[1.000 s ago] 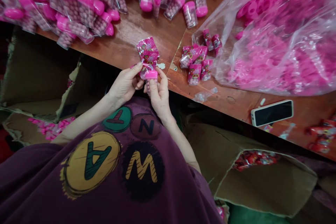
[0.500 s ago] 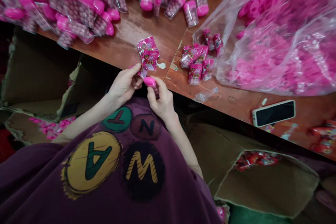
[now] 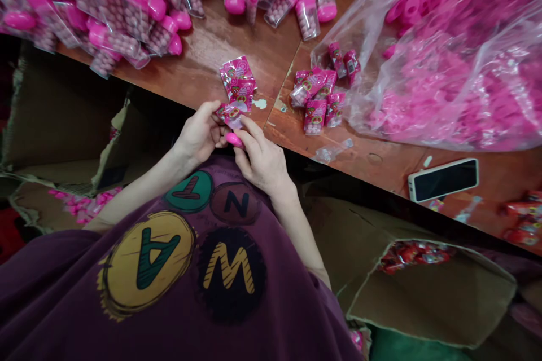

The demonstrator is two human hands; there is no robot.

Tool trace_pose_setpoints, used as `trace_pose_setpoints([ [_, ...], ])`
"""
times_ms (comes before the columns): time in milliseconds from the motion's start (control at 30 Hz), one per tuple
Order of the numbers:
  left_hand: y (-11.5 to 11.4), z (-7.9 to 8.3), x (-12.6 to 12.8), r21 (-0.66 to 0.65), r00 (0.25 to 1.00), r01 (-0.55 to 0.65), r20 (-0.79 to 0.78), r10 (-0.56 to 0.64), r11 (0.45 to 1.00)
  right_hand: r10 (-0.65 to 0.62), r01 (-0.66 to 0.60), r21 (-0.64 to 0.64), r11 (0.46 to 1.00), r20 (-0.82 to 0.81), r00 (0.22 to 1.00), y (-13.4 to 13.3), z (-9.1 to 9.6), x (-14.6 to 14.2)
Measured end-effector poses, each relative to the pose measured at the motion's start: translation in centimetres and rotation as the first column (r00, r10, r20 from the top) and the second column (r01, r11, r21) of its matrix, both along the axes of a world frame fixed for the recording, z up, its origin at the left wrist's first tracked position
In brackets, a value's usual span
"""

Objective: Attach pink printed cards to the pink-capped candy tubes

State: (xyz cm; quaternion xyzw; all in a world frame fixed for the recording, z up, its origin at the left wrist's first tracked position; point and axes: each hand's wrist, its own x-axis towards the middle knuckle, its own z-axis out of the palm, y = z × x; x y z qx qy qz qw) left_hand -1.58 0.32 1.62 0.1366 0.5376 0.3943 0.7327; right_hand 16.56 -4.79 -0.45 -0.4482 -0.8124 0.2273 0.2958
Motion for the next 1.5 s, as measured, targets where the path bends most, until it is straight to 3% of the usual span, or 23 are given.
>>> trace_pose_setpoints([
  [267,-0.6,-0.8,0.2,0.121,1.000,0.022,-0.016,-0.020,0.992,-0.075,-0.009,-0.219,0.976,-0.375,0.924,-0.5,-0.2,-1.0],
  [567,-0.7,-0.7,0.0,0.112,0.988,0.025,-0.153,-0.008,0.993,-0.050,-0.062,-0.255,0.965,-0.412,0.910,-0.3,0.5,-0.6],
  [733,-0.5,-0.9,0.0,0.096,0.988,-0.021,-0.151,0.036,0.995,-0.189,0.088,-0.278,0.957,-0.365,0.912,-0.5,0.7,-1.0],
  [800,-0.5,-0.9,0.0,0.090,0.987,-0.039,-0.149,0.052,0.995,-0.310,0.194,-0.315,0.929,-0.380,0.871,-0.7,0.4,-1.3],
  [933,-0.5,-1.0,0.2,0.084,0.989,-0.067,-0.127,0.077,0.994,-0.537,0.319,-0.473,0.821,-0.451,0.713,-1.1,-0.5,-2.1],
  [1067,-0.6,-0.8,0.5,0.086,0.985,-0.090,-0.143,0.102,0.992,-0.631,0.275,-0.612,0.742,-0.497,0.596,-1.5,-0.4,-2.7],
  [1233,-0.8,-0.4,0.7,0.092,0.981,-0.067,-0.177,0.082,0.994,-0.690,0.144,-0.750,0.646,-0.493,0.529,-1.6,0.7,-3.1],
  [1500,-0.7,0.1,0.9,0.107,0.979,-0.052,-0.192,0.072,0.993,-0.738,0.131,-0.778,0.615,-0.508,0.444,-1.4,0.8,-3.8],
])
